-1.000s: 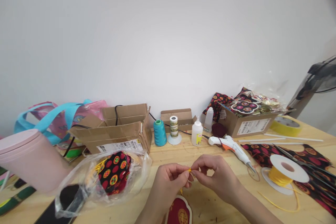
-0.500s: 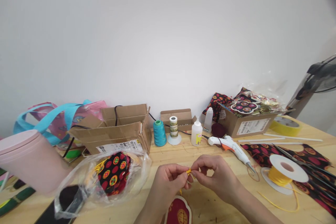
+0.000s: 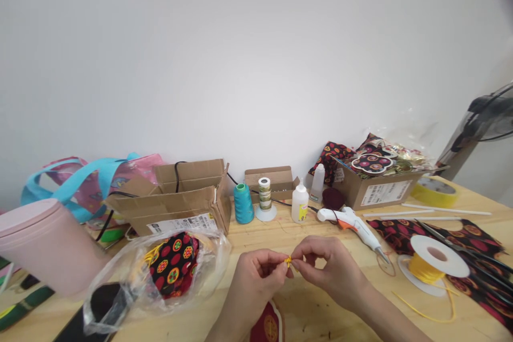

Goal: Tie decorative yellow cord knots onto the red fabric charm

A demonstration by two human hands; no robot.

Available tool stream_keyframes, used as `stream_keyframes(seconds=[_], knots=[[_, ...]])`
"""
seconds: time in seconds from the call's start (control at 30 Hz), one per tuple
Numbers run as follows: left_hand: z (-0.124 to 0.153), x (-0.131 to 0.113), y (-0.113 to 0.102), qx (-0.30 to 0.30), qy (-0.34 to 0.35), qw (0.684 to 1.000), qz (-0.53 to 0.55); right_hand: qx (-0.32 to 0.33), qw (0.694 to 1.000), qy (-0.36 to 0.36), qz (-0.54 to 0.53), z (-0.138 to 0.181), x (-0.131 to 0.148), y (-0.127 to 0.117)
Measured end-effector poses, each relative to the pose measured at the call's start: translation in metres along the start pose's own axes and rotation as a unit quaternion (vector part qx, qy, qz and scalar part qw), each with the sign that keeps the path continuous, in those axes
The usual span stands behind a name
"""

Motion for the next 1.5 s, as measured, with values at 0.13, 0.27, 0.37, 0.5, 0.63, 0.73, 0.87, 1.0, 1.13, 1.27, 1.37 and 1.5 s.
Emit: stream_keyframes(seconds=[0.13, 0.27, 0.37, 0.5, 0.63, 0.73, 0.87, 1.0, 1.13, 1.27, 1.37, 1.5], knots=[[0.0027, -0.0048, -0.0011, 0.012, 0.012, 1.0, 0.002, 0.0, 1.0, 0.006, -0.009, -0.001, 0.0005, 0.0007], [0.0036, -0.0042, -0.0019, 0.018, 0.011, 1.0, 0.003, 0.0, 1.0, 0.005, -0.009, -0.0004, 0.0011, 0.0007], [0.0021, -0.0014, -0.0028, 0.013, 0.014, 1.0, -0.004, -0.002, 1.0, -0.012, -0.005, 0.0013, 0.0016, 0.0002], [-0.001, 0.0023, -0.003, 0.01, 0.029, 0.999, -0.011, -0.02, 0.999, -0.04, 0.007, 0.0022, 0.0018, 0.0004], [-0.0015, 0.003, -0.0028, 0.004, 0.033, 0.999, -0.011, -0.029, 0.998, -0.05, 0.018, 0.0014, 0.0016, 0.0013], [-0.0006, 0.0021, -0.0031, 0.004, 0.033, 0.999, -0.006, -0.032, 0.998, -0.049, 0.021, 0.001, 0.0014, 0.0012], [0.0001, 0.0017, -0.0038, 0.014, 0.028, 1.0, 0.001, -0.033, 0.998, -0.044, 0.017, 0.0011, 0.0015, 0.0008], [-0.0002, 0.0023, -0.0043, 0.016, 0.03, 0.999, 0.01, -0.033, 0.998, -0.048, 0.01, 0.0004, 0.0029, 0.0003], [-0.0012, 0.0031, -0.0043, 0.008, 0.036, 0.999, 0.001, -0.023, 0.998, -0.056, 0.013, 0.0006, 0.0023, 0.0004], [-0.0023, 0.0032, -0.0034, 0.001, 0.044, 0.999, -0.002, -0.037, 0.995, -0.086, 0.033, 0.0018, -0.0005, 0.0008], [-0.0032, 0.0028, -0.0019, -0.001, 0.035, 0.999, 0.007, -0.04, 0.988, -0.137, 0.053, 0.0023, 0.0002, 0.0009], [-0.0046, 0.004, -0.0005, -0.009, 0.015, 1.0, 0.013, -0.03, 0.978, -0.187, 0.091, 0.0032, 0.0046, 0.0004]])
Point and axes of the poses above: each hand's wrist, its own z-axis away from the middle knuckle, its own y-axis out of the palm, x = y × z, the point moved 2 cm from there along -z, towards the middle knuckle, and after that the axes turned 5 degrees about -x, right-handed, at the moved point
